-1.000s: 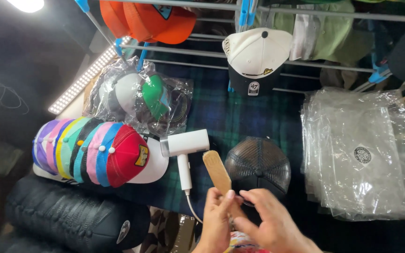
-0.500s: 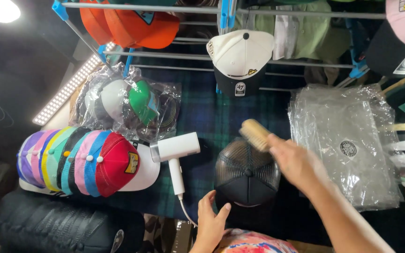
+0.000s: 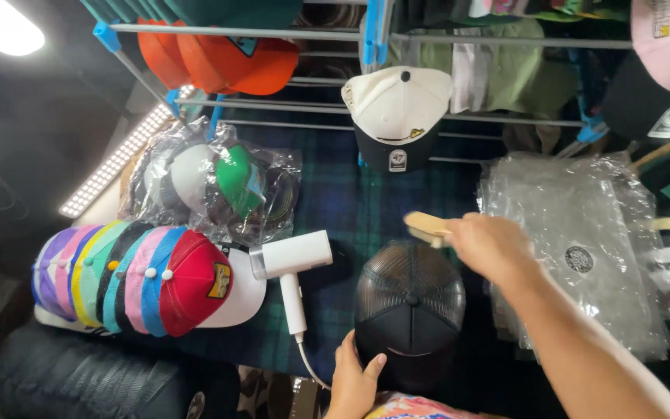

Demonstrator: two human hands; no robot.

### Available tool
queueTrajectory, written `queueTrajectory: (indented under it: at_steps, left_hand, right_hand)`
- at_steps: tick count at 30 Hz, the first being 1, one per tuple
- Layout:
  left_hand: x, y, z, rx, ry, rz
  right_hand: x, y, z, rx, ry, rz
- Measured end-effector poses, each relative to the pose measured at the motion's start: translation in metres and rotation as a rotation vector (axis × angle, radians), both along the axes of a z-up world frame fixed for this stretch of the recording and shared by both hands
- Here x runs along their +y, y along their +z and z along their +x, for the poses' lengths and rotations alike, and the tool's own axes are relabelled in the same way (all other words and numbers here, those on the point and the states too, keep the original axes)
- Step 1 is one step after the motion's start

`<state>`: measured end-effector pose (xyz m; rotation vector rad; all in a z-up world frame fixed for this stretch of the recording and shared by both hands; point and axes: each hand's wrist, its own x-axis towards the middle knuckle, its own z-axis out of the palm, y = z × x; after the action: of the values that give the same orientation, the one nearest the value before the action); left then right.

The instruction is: Cleaning and restoring a black baseball cap using a wooden brush and a hair dryer.

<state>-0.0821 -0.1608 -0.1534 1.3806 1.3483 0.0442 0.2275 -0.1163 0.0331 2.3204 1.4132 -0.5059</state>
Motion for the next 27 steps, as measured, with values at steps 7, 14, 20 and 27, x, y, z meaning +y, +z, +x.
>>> queueTrajectory:
  at_steps: [7,14,20,27]
  left_hand:
    - [0.017,0.114,0.035,-0.489,-0.214,1.342]
    - [0.014,0.091,0.069,-0.404,-0.500,1.647]
    - [0.015,0.086,0.068,-0.416,-0.496,1.687]
    - [0.015,0.080,0.066,-0.395,-0.558,1.676]
  right_hand:
    - [-0.011,0.048,-0.083,0.305,0.239,0.200]
    - [0.019,-0.002,0.007,0.194,-0.018,0.020]
    - [-0.047,0.030,-0.056,0.310,0.018,0.282]
    - [-0.066,0.011,-0.017,0.145,-0.224,0.167]
